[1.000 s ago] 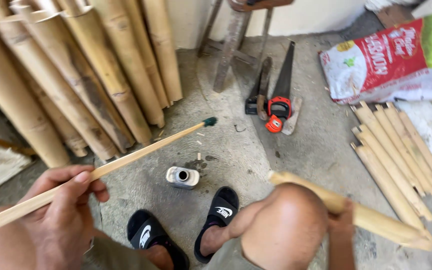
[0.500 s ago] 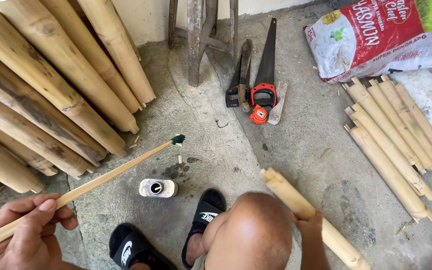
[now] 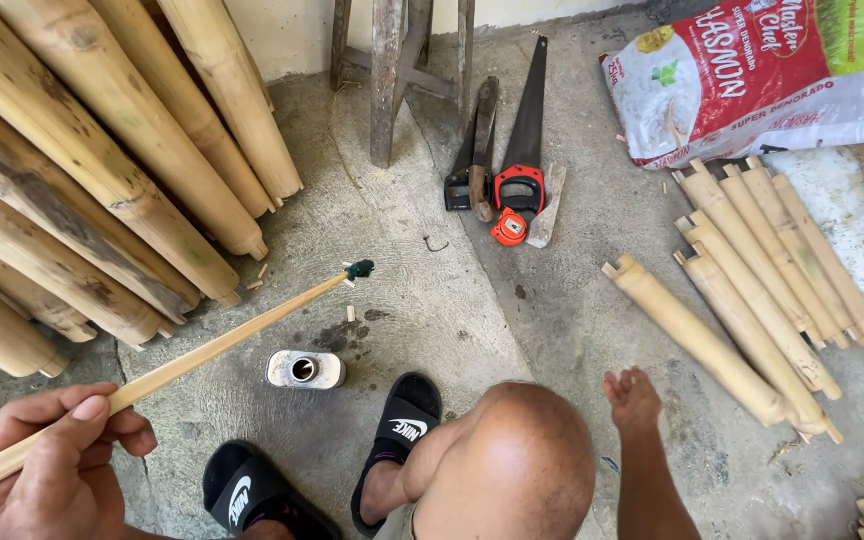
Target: Apply adhesive to bamboo segments using a thin applicator stick to prepare them for furniture assembly.
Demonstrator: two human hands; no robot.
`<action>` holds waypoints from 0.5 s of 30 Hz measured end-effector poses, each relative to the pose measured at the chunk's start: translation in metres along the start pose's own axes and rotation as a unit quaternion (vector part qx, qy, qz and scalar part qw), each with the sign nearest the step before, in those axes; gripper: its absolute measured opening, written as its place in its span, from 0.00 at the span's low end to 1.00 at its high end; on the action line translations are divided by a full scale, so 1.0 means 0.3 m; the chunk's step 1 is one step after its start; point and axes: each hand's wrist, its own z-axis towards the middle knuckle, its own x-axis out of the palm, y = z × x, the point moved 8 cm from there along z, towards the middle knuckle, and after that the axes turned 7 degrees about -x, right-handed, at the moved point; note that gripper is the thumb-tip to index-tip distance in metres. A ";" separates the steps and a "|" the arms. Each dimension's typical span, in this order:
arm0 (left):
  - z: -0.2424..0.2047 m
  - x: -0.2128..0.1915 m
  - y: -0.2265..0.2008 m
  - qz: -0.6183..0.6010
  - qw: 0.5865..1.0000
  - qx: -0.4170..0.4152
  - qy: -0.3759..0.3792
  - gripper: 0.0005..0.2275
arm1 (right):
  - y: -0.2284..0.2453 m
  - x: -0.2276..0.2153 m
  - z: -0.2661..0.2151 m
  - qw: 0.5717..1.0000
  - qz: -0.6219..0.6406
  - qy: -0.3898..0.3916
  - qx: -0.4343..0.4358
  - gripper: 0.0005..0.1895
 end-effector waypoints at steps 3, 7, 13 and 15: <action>0.008 -0.021 -0.026 -0.010 1.000 0.010 0.002 0.03 | -0.065 0.001 -0.100 0.997 -0.074 -0.023 0.025 0.21; 0.018 -0.077 -0.032 -0.029 0.999 -0.006 -0.013 0.04 | -0.161 -0.079 -0.087 0.993 -0.112 -0.025 0.015 0.19; 0.047 -0.196 0.025 -0.106 0.994 0.012 -0.012 0.03 | -0.022 -0.299 -0.049 0.988 -0.148 0.005 -0.049 0.18; 0.069 -0.233 0.049 -0.108 0.994 -0.021 -0.008 0.02 | 0.026 -0.271 -0.089 0.985 -0.160 0.030 -0.065 0.18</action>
